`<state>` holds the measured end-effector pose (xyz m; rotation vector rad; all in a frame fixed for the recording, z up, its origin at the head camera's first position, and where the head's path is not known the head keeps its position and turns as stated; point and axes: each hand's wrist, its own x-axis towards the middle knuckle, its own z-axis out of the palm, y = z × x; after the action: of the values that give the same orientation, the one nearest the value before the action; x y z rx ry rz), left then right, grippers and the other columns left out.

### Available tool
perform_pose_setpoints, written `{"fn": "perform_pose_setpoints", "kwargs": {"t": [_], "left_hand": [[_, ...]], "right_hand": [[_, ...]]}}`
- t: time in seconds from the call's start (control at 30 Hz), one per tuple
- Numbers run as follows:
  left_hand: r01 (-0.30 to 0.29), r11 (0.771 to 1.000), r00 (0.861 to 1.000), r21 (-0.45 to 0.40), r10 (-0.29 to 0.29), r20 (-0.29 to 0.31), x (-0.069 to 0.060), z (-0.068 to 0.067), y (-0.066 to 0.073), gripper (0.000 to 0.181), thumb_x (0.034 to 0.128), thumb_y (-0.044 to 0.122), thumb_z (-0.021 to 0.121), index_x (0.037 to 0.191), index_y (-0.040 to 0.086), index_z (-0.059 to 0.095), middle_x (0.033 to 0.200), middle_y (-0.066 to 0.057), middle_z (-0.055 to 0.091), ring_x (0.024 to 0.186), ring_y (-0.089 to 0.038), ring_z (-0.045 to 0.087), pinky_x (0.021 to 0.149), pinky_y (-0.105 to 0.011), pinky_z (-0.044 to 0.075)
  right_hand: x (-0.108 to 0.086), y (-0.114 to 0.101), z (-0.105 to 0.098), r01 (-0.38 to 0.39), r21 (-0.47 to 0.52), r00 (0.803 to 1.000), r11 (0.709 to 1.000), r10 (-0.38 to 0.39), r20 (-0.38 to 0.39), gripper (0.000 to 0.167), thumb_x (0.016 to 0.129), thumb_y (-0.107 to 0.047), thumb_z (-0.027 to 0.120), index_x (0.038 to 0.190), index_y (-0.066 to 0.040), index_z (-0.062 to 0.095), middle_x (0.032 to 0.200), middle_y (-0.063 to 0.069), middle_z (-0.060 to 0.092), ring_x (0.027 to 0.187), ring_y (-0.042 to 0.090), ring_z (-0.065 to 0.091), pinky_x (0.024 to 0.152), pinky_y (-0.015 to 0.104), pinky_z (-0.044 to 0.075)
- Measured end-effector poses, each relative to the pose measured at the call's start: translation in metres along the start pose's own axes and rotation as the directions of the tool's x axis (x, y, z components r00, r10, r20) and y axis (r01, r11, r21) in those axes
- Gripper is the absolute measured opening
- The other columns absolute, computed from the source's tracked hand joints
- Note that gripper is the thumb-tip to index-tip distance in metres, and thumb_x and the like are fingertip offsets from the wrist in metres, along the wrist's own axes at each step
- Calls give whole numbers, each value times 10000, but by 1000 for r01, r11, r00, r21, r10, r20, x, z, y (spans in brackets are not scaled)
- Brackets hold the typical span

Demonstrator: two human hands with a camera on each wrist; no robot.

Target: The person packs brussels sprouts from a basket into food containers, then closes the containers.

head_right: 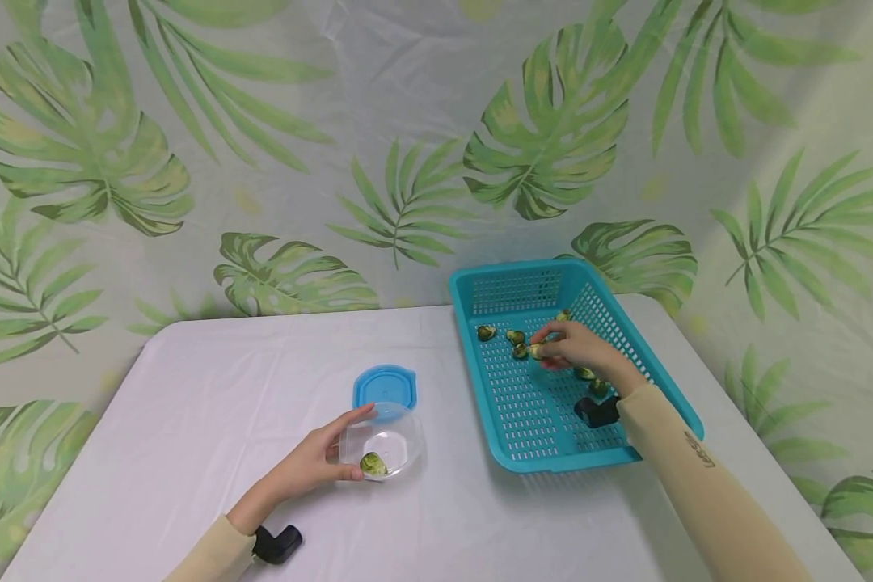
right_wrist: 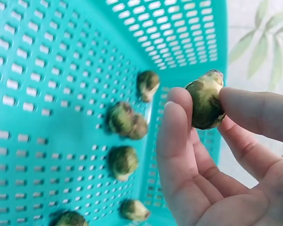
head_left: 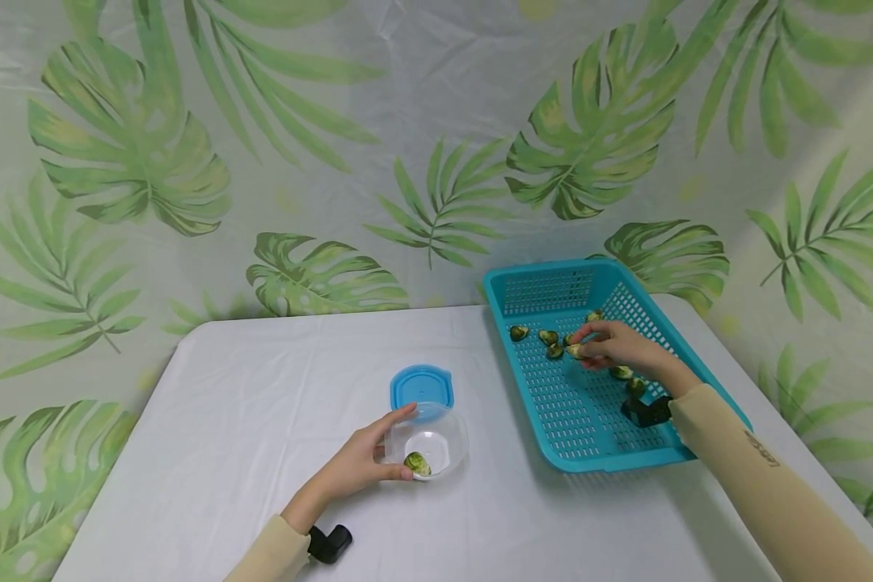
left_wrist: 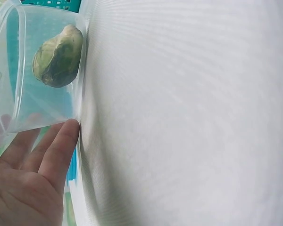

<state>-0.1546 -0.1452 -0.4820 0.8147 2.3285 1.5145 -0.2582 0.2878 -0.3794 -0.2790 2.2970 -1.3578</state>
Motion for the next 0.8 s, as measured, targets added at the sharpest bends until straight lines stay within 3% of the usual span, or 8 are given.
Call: {"fn": "perform_pose_setpoints", "kwargs": {"t": [0.23,0.53,0.8], "left_hand": [[6,1000,1000,6,-6,-2,0,0,0,886,794,265,795,1519,219,289,1507,-30,356,1394,-303,246,994,-518,404],[7,1000,1000,11,-7,1,0,0,0,892,792,265,796,1520,182,287,1506,-41,356,1393,-302,247,993,-524,401],[5,1000,1000,-7,-5,0,0,0,0,891,790,255,797,1520,208,287,1507,-39,354,1395,-301,241,1001,-514,396]], "right_hand": [[-8,-14,8,62,5,998,998,-62,11,356,990,-96,522,1247,142,460,1103,210,600,941,247,656,813,362,546],[-15,-27,22,122,9,993,992,-122,2,349,974,-84,550,1231,141,480,1183,293,526,953,289,648,822,371,544],[-21,-41,36,181,39,983,983,-182,23,315,972,-57,545,1209,145,498,1127,263,516,952,314,641,826,374,543]]}}
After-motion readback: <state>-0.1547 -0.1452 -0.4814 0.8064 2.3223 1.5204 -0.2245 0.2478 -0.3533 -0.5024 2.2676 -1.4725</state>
